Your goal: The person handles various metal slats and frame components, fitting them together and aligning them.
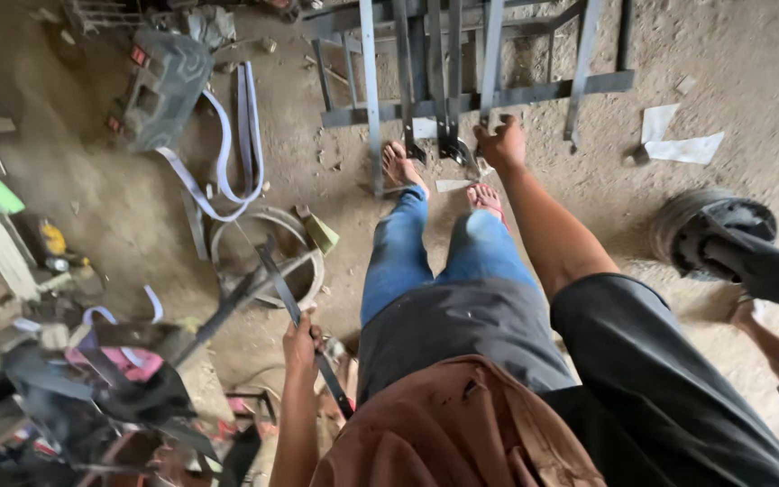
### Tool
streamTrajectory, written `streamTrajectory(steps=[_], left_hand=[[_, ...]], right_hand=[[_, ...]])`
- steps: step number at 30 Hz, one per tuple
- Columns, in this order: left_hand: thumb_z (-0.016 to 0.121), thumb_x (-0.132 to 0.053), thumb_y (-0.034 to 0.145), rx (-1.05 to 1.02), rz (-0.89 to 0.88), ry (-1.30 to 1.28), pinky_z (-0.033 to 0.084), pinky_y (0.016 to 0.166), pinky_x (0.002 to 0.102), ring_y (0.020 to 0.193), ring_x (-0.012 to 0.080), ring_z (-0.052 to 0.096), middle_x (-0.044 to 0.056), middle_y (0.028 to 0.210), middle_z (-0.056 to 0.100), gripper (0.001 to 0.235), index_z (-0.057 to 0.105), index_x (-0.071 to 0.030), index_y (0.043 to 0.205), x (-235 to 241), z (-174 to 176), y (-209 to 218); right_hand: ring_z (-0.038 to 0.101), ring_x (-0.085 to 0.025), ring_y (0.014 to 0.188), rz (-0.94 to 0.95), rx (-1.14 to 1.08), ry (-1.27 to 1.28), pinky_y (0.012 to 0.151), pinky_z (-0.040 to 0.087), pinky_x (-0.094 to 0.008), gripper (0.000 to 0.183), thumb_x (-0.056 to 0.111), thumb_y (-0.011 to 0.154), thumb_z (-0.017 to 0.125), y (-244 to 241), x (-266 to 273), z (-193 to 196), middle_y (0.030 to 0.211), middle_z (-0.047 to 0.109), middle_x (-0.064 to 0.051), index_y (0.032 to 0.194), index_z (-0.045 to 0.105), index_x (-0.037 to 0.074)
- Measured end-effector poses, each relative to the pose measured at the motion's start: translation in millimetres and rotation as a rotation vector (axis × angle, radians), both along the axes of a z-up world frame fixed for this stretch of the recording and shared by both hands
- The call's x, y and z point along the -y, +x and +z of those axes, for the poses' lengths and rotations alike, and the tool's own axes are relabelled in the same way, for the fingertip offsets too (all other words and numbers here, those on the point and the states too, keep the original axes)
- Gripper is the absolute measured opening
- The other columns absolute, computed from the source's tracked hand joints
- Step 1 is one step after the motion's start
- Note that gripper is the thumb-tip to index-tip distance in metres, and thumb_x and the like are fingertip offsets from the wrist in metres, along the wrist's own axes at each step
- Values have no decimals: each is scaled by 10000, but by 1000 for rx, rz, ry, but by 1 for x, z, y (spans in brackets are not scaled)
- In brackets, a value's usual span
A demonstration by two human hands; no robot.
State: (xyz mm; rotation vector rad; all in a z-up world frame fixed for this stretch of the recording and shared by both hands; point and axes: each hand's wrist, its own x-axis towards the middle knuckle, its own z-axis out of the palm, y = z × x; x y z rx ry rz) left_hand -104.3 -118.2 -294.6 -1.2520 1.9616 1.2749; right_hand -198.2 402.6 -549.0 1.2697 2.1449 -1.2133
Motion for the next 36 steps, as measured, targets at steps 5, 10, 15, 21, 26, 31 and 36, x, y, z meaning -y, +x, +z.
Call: streamTrajectory(steps=[5, 10, 15, 21, 26, 31, 36], left_hand=[[602, -342, 1047, 227, -159, -83, 463, 363, 300, 430, 141, 467, 60, 657, 541, 292, 724, -110, 1176, 48, -10, -51], [518, -298, 1082, 427, -234, -21, 334, 442, 314, 468, 121, 356, 6, 641, 449, 317, 702, -89, 1234, 53, 14, -113], [568, -359, 1044, 407, -329, -32, 270, 386, 285, 428, 96, 324, -5, 614, 437, 266, 684, -126, 1098, 79, -21, -142], [606, -431, 1028, 383, -513, -70, 406, 334, 293, 397, 121, 432, 35, 633, 477, 366, 695, -108, 1175, 68, -29, -183], [609, -467, 1025, 378, -622, -109, 421, 323, 292, 399, 118, 424, 26, 647, 458, 409, 718, -129, 1227, 48, -19, -218], [603, -378, 1044, 333, -548, -76, 379, 327, 295, 366, 107, 361, 33, 609, 416, 389, 689, -59, 1249, 20, -2, -246], [585, -386, 1055, 325, -532, -34, 354, 332, 282, 369, 91, 343, 11, 610, 400, 392, 671, -53, 1245, -1, 7, -264]], right_hand=[[645, -408, 1197, -141, 74, -8, 1055, 499, -549, 850, 686, 862, 786, -16, 26, -18, 1183, 707, -250, 1308, 602, -15], [308, -406, 1493, 96, 77, 170, 1180, 320, -460, 884, 592, 1028, 464, -21, 24, 10, 1582, 339, -334, 1514, 354, -138], [608, -416, 847, -43, -147, 331, 705, 490, -498, 396, 377, 939, 554, -1, 30, 24, 999, 623, -222, 1168, 673, 76], [681, -395, 827, -206, -87, 277, 678, 528, -514, 359, 451, 866, 688, 16, 48, 72, 821, 620, -162, 921, 669, 96], [671, -382, 643, -179, -120, 389, 559, 514, -478, 386, 444, 820, 794, 43, 69, 150, 606, 581, -153, 729, 635, 104], [619, -469, 689, -150, -138, 24, 597, 415, -536, 428, 456, 785, 757, 65, 78, 212, 625, 542, -242, 690, 565, 86], [528, -214, 502, -307, -321, -350, 509, 451, -372, 386, 357, 759, 804, 69, 91, 239, 511, 537, -125, 603, 546, 116]])
